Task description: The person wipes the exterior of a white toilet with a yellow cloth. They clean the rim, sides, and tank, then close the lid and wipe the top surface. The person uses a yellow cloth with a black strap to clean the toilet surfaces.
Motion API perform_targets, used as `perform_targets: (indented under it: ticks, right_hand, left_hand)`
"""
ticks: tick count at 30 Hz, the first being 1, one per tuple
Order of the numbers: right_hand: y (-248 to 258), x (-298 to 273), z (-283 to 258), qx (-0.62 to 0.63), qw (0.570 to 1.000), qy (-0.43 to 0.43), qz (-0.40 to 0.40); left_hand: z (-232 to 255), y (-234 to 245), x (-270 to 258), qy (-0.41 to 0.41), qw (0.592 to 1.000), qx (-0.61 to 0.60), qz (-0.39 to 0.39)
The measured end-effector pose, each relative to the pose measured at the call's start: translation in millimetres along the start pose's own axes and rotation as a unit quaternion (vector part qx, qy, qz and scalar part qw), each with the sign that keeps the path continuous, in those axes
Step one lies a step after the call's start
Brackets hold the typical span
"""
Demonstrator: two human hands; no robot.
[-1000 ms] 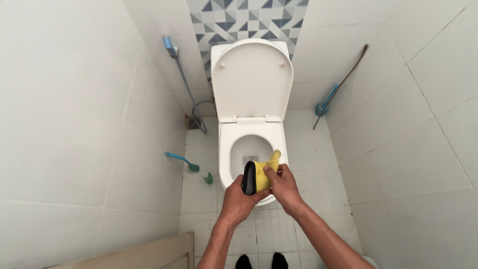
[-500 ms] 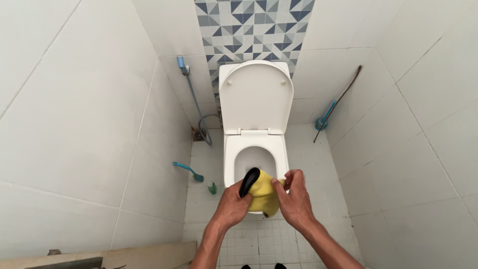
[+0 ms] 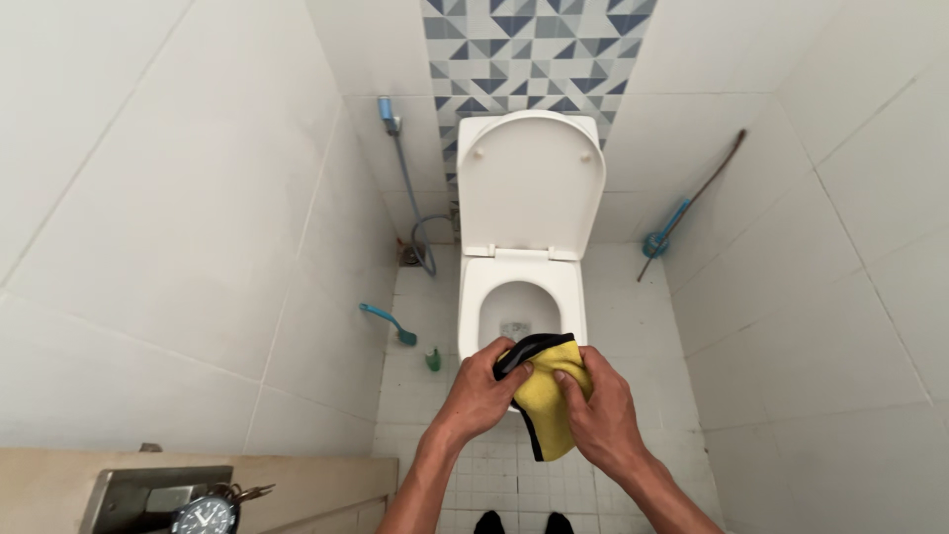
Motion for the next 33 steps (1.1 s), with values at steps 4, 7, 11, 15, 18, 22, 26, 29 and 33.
perform_targets:
  ticks: [4, 7, 11, 15, 18, 22, 26, 29, 33]
  right_hand:
    - [-5.0, 0.3, -2.3, 0.001, 0.999, -0.030, -0.022]
    - [-5.4, -0.1, -5.5, 0.008, 0.999, -0.032, -0.024]
    - [-4.7, 0.2, -8.2, -0.006, 1.000, -0.004, -0.016]
    - [-2.0, 2.7, -6.0, -0.049, 0.998, 0.026, -0.010]
    - [0.9, 4.6, -5.6, -0.080, 0.995, 0.062, -0.001]
    - [4.0, 11.2, -4.2, -0.088, 0.993, 0.080, -0.007]
    - [6.0, 18.1, 4.2, -0.085, 0.990, 0.110, 0.024]
    - [14.7, 15.2, 14.4, -0.148, 0.962, 0.180, 0.140]
    - [15.7, 18.8, 55.6, -0.034, 0.993, 0.002, 0.112]
  left_hand:
    - [-1.3, 6.5, -0.5, -0.028, 1.000, -0.004, 0.003]
    - [-5.5, 8.2, -0.5, -0.016, 0.999, -0.040, -0.016]
    - [-4.8, 8.9, -2.9, -0.024, 0.997, -0.056, -0.039]
    - [-2.2, 4.6, 0.7, 0.002, 0.997, -0.050, -0.052]
    - [-3.2, -3.6, 2.9, 0.032, 0.996, -0.057, -0.064]
    - [3.6, -7.8, 12.3, 0.020, 0.996, -0.062, -0.059]
    - [8.7, -5.7, 19.1, 0.001, 0.999, -0.017, -0.036]
    - [10.4, -4.5, 23.9, 0.016, 1.000, 0.007, 0.006]
    - [19.5, -5.1, 26.4, -0.076, 0.993, -0.019, 0.088]
Point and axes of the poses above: each hand's wrist, its own x-axis towards the middle knuckle, its own y-axis out of the back of the hand, z = x × y, the point moved 5 cm from there along x, towards the middle knuckle, and after that the axes turned 1 degree about -y, right-handed, at the moved point
